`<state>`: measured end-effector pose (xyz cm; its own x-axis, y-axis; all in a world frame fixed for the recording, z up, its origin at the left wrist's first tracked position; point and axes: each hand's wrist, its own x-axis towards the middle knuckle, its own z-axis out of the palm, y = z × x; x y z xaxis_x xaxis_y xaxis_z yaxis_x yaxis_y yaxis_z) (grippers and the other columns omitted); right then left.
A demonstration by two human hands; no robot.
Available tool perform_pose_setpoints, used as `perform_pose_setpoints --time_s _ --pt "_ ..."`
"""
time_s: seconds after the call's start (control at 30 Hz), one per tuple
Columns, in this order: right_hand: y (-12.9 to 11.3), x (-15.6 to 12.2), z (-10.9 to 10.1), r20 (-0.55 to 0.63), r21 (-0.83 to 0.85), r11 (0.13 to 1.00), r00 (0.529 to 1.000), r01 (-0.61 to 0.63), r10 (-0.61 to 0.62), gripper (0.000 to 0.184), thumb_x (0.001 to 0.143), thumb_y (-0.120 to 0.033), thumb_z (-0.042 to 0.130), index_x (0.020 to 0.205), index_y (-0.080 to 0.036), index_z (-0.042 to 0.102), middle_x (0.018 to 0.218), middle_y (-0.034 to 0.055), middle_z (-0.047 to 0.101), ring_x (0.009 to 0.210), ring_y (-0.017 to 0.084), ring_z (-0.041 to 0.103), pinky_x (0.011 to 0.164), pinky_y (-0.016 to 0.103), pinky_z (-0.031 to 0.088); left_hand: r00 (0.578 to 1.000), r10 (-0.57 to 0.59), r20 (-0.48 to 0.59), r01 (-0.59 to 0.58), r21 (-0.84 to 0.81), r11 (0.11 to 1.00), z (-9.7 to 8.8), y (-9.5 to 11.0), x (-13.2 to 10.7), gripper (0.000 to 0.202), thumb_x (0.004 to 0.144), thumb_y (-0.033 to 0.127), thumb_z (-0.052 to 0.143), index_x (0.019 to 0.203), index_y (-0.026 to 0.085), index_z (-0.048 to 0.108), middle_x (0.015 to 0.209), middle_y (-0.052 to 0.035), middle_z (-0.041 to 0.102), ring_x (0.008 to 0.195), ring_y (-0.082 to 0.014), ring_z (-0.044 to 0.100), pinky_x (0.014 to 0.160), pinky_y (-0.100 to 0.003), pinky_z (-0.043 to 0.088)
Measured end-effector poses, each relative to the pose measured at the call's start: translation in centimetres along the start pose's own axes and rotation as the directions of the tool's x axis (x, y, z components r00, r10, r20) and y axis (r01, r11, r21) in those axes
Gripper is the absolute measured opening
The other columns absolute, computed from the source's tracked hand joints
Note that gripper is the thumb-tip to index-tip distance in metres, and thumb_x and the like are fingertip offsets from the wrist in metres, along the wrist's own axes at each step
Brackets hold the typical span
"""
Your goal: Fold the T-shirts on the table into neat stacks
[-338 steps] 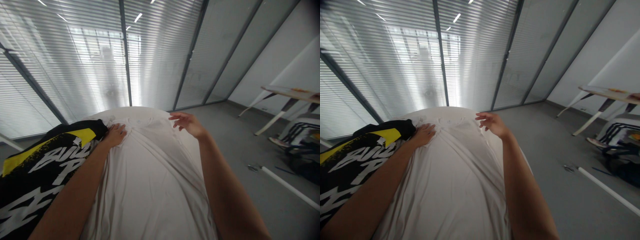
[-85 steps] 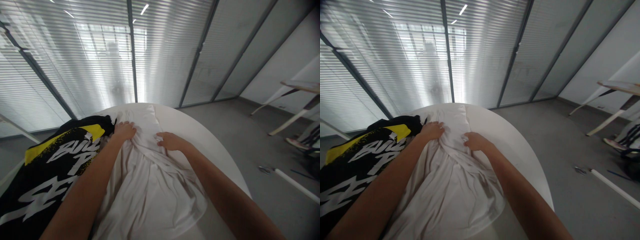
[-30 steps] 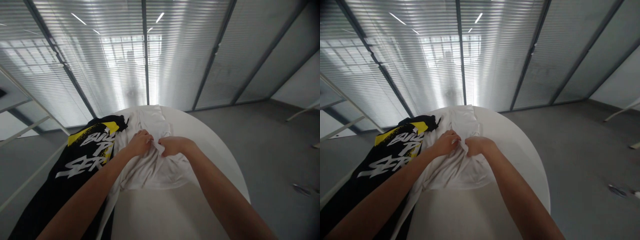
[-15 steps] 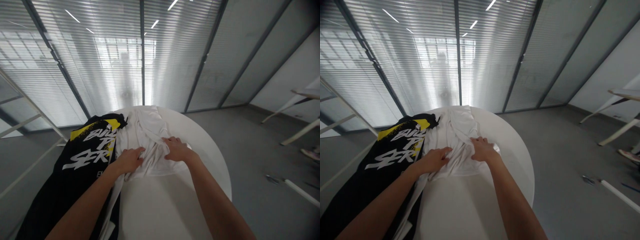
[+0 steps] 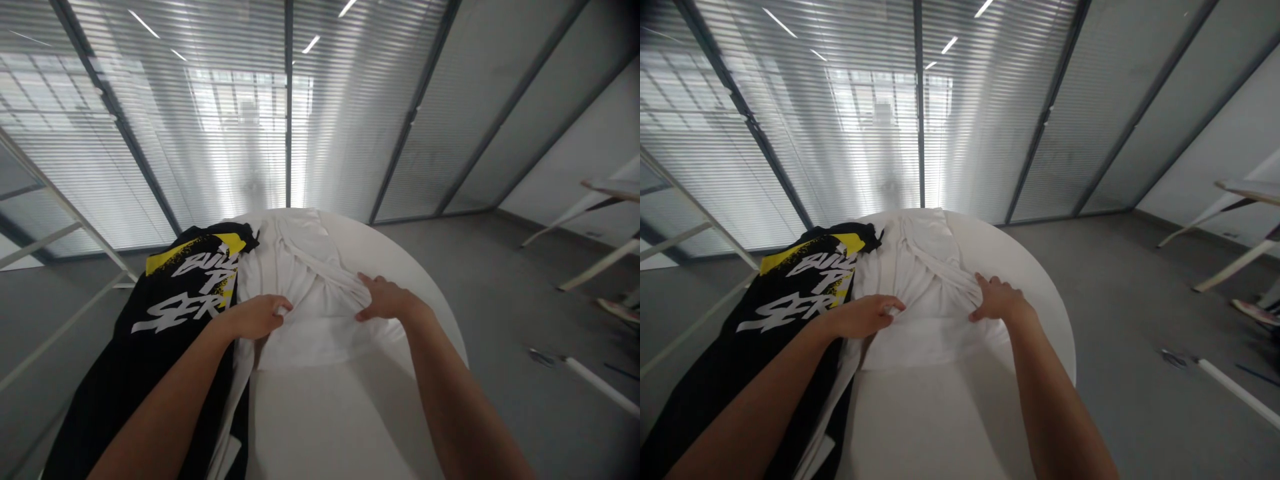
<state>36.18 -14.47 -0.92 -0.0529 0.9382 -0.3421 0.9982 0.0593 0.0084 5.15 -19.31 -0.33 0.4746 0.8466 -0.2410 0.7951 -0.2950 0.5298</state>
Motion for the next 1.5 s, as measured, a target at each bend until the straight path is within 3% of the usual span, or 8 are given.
perform_pose_setpoints --time_s 0.1,0.33,0.47,0.63,0.93,1.07,1.27,1.5 --pt "0.0 -0.7 -0.3 -0.011 -0.081 0.997 1.000 0.001 -0.001 0.103 0.064 -0.049 0.076 0.151 -0.029 0.025 0.140 0.0176 0.049 0.124 0.041 0.047 0.096 0.060 0.032 0.998 0.024 0.052 -0.024 -0.005 1.000 -0.3 0.0 -0.2 0.041 0.079 0.023 0.045 0.111 0.021 0.070 0.082 -0.0029 0.073 0.073 -0.0174 0.067 0.067 -0.025 0.046" --pt "-2.5 -2.0 -0.7 -0.059 -0.114 0.989 0.993 0.094 -0.102 0.076 0.074 -0.043 0.066 0.143 -0.026 0.039 0.129 0.0154 0.059 0.119 0.037 0.053 0.095 0.058 0.033 0.990 0.037 -0.133 0.000 0.265 0.964 0.4 0.7 0.6 0.026 0.078 0.021 0.047 0.078 0.023 0.073 0.081 -0.0045 0.072 0.081 -0.0221 0.066 0.080 -0.034 0.047" --pt "-3.0 -2.2 -0.9 -0.046 -0.031 0.989 0.989 0.142 -0.143 0.094 0.072 -0.050 0.069 0.151 -0.024 0.025 0.135 0.0177 0.054 0.118 0.035 0.056 0.089 0.045 0.042 0.921 0.177 -0.347 -0.040 0.368 0.929 1.5 0.5 1.7 0.034 0.082 0.018 0.046 0.107 0.022 0.068 0.104 -0.0068 0.070 0.102 -0.0236 0.060 0.097 -0.040 0.041" --pt "-2.9 -1.7 -0.7 -0.032 0.016 0.979 0.979 0.204 -0.204 0.097 0.071 -0.051 0.071 0.151 -0.024 0.025 0.133 0.0167 0.055 0.117 0.033 0.057 0.088 0.038 0.043 0.920 0.230 -0.316 -0.114 0.345 0.931 3.6 -0.3 3.2 0.051 0.085 0.021 0.045 0.136 0.021 0.050 0.132 -0.0086 0.057 0.120 -0.0230 0.051 0.107 -0.041 0.035" --pt "-2.6 -3.3 -1.9 -0.282 -0.104 0.986 0.947 0.129 -0.154 0.036 0.094 -0.033 0.044 0.125 -0.019 0.057 0.116 0.0136 0.065 0.109 0.027 0.062 0.087 0.036 0.044 0.939 0.110 -0.325 0.032 0.400 0.916 3.3 -0.6 3.1 0.043 0.083 0.036 0.052 0.125 0.028 0.059 0.130 -0.0067 0.059 0.121 -0.0294 0.051 0.107 -0.058 0.028" --pt "-4.6 -4.4 -2.5 -0.325 -0.051 0.982 0.927 0.183 -0.190 0.036 0.099 -0.037 0.035 0.110 -0.019 0.064 0.107 0.0121 0.069 0.102 0.025 0.064 0.085 0.034 0.044 0.931 0.061 -0.361 0.083 0.372 0.924 2.6 -1.2 3.0 0.037 0.083 0.038 0.052 0.117 0.028 0.064 0.125 -0.0067 0.062 0.119 -0.0302 0.052 0.108 -0.061 0.025" --pt "-8.2 -5.7 -1.2 -0.345 0.160 0.825 0.814 0.542 -0.468 0.031 0.097 -0.032 0.041 0.112 -0.019 0.065 0.111 0.0090 0.069 0.103 0.021 0.062 0.091 0.030 0.041 0.857 0.025 -0.515 0.069 0.163 0.984 1.6 -1.4 3.5 0.038 0.085 0.027 0.048 0.119 0.027 0.065 0.106 -0.0033 0.070 0.106 -0.0235 0.059 0.102 -0.043 0.039" --pt "-9.6 -5.9 -0.3 -0.322 0.352 0.553 0.652 0.755 -0.687 0.029 0.090 -0.028 0.056 0.116 -0.020 0.064 0.107 0.0074 0.068 0.093 0.018 0.061 0.085 0.029 0.043 0.915 0.113 -0.388 -0.110 0.029 0.993 1.7 -1.1 3.4 0.046 0.084 0.024 0.054 0.128 0.033 0.061 0.094 0.0024 0.073 0.097 -0.0177 0.062 0.100 -0.034 0.040"
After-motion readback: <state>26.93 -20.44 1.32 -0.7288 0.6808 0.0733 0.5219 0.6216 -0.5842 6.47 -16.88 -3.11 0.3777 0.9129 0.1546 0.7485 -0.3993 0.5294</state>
